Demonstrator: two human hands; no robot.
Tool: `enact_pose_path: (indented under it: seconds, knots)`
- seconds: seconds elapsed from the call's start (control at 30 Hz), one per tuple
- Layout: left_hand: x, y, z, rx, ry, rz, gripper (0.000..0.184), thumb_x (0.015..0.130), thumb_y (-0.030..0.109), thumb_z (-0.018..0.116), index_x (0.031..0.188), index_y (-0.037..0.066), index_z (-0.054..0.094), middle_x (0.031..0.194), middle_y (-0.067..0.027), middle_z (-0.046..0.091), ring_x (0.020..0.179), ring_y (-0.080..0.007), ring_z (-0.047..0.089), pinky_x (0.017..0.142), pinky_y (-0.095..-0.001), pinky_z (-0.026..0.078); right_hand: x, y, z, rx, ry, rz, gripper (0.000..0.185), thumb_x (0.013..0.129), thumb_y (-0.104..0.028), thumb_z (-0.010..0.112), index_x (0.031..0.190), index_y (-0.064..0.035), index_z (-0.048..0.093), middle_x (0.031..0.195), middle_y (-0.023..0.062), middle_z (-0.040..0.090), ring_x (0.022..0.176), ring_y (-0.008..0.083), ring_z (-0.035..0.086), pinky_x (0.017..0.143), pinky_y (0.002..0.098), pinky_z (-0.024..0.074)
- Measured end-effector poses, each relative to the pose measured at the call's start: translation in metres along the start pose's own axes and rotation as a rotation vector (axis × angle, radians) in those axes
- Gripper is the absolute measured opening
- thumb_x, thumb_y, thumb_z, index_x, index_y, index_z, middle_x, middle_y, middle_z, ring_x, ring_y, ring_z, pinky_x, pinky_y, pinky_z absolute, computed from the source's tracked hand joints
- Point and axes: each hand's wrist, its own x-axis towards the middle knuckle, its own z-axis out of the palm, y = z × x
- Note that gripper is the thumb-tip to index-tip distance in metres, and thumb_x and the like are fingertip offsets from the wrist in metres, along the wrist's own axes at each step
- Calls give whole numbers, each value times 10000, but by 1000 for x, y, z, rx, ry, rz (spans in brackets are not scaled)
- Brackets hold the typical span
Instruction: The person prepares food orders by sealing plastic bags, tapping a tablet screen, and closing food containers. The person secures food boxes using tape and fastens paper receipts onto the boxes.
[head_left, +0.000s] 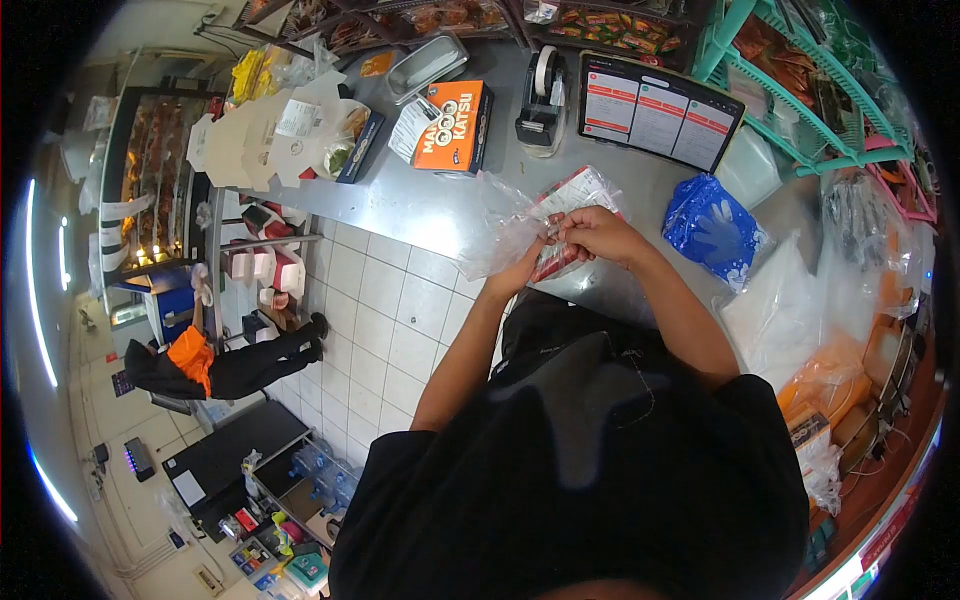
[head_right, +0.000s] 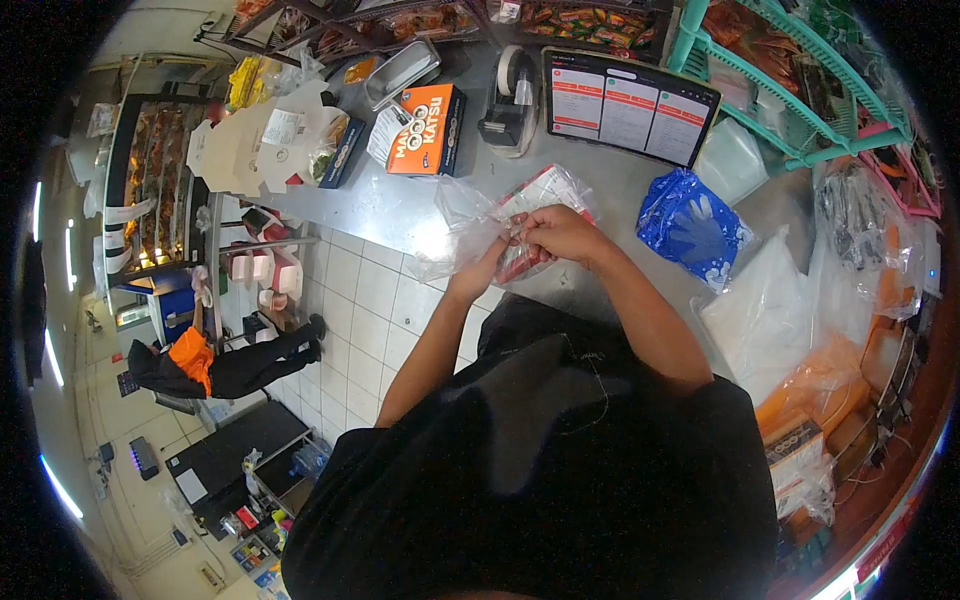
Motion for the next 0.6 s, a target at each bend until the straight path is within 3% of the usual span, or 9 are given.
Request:
enact_pose_path:
  seconds: [0.13, 0.23, 0.33, 0.43, 0.6]
  knots:
    - [8, -32, -7, 120, 2, 65, 335, 982, 228, 560, 1212, -4, 633, 1090, -70, 675, 1009, -167, 610, 890, -304, 468, -1, -3, 2, 19, 57, 24, 108, 889, -78, 591, 850, 11, 638, 707, 67, 639, 580, 111, 586, 536, 250, 473]
    - [6, -31, -8, 133, -2, -18, 274, 996, 189, 536, 1183, 22, 647, 1130, -66, 671, 992, -184, 613, 916, -328, 461, -2, -4, 7, 5, 121, -33, 109, 888, -70, 580, 844, 13, 635, 720, 75, 646, 580, 118, 592, 533, 255, 483]
    - [-3, 5, 1, 12, 46, -25, 306, 982, 207, 563, 1189, -6, 633, 1093, -67, 672, 1004, -155, 611, 865, -298, 480, 2, 3, 2, -129, -12, -57, 118, 886, -78, 577, 841, 15, 634, 719, 76, 646, 580, 124, 598, 533, 260, 487]
    - [3, -17, 1, -99, 76, 16, 294, 973, 199, 574, 1174, -6, 636, 1087, -65, 673, 997, -154, 612, 862, -295, 479, -2, -3, 0, -117, -19, -14, 76, 899, -89, 597, 882, -22, 629, 737, 36, 637, 579, 87, 558, 531, 234, 447]
    - [-1, -9, 0, -26, 66, 0, 300, 975, 203, 574, 1179, -8, 635, 1086, -66, 674, 1000, -161, 612, 876, -298, 474, 1, -1, 0, -62, -15, -21, 91, 858, -59, 582, 828, 11, 631, 696, 76, 638, 572, 127, 592, 532, 259, 480]
